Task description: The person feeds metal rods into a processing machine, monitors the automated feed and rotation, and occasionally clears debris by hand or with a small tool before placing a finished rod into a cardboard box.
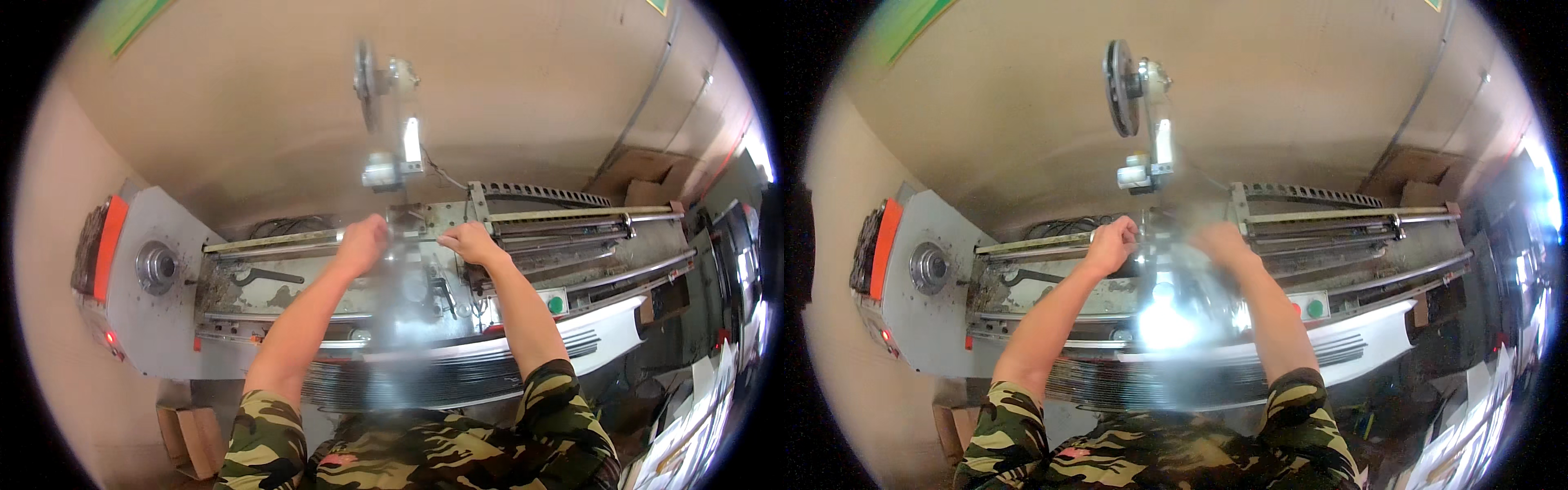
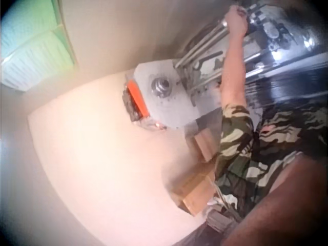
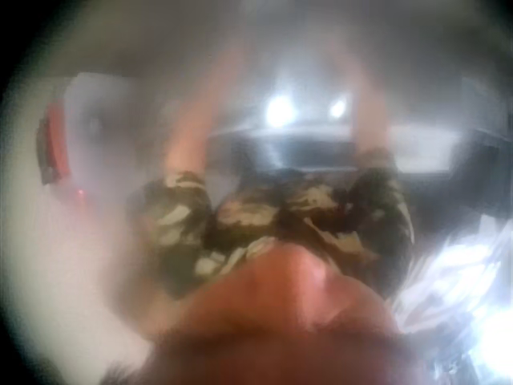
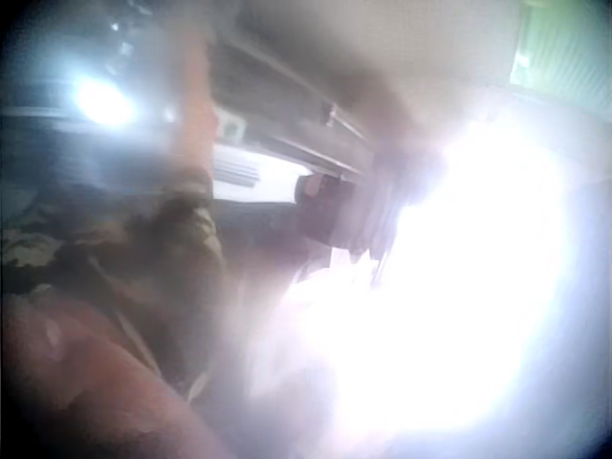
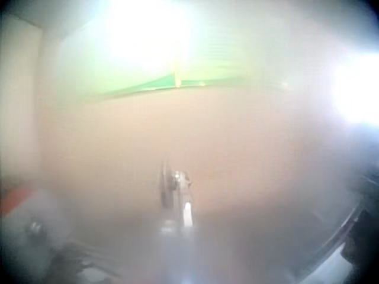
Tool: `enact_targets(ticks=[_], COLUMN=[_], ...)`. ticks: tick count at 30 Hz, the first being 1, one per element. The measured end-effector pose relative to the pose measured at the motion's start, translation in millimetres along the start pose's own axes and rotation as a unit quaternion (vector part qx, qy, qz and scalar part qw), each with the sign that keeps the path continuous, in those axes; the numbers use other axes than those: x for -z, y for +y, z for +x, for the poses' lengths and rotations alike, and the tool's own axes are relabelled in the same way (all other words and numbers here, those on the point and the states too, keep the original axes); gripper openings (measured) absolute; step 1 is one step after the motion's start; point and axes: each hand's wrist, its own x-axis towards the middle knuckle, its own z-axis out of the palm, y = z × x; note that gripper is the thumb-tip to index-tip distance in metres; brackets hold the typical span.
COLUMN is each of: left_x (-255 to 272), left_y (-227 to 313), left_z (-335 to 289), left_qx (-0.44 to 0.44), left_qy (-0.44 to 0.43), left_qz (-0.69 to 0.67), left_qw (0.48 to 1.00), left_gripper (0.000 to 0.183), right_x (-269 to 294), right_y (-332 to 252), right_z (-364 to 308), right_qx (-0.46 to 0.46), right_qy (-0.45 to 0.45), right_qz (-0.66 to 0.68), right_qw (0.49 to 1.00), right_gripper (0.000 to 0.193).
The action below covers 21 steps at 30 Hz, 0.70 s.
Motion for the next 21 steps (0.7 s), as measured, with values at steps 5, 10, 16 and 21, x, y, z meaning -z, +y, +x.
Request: enact_targets(ticks=[5, 10, 16, 21], left_x=[24.1, 50.9, 63.9, 95.5], left_y=[-14.6, -45.4, -90.9, -135.1], left_z=[-12.3, -57.7, -82.3, -98.3], left_qx=[-0.05, -0.142, -0.172, -0.2], left_qy=[0.002, -0.022, 0.045, 0.114], left_qz=[0.033, 0.09, 0.15, 0.175], left_qw=[0.998, 0.986, 0.973, 0.957], left_gripper=[0.044, 0.069, 0.055, 0.027], right_x=[-20.3, -43.5, -70.7, -102.0], right_y=[-11.6, -46.6, -114.4, -167.1], right_z=[6.5, 19.8, 36.1, 56.9], right_qx=[0.056, 0.093, 0.023, 0.018], right_qy=[0.128, 0.225, 0.256, 0.278], right_qz=[0.054, 0.046, -0.071, -0.115], right_qw=[0.989, 0.969, 0.964, 0.953], right_gripper=[0.018, 0.018, 0.019, 0.02])
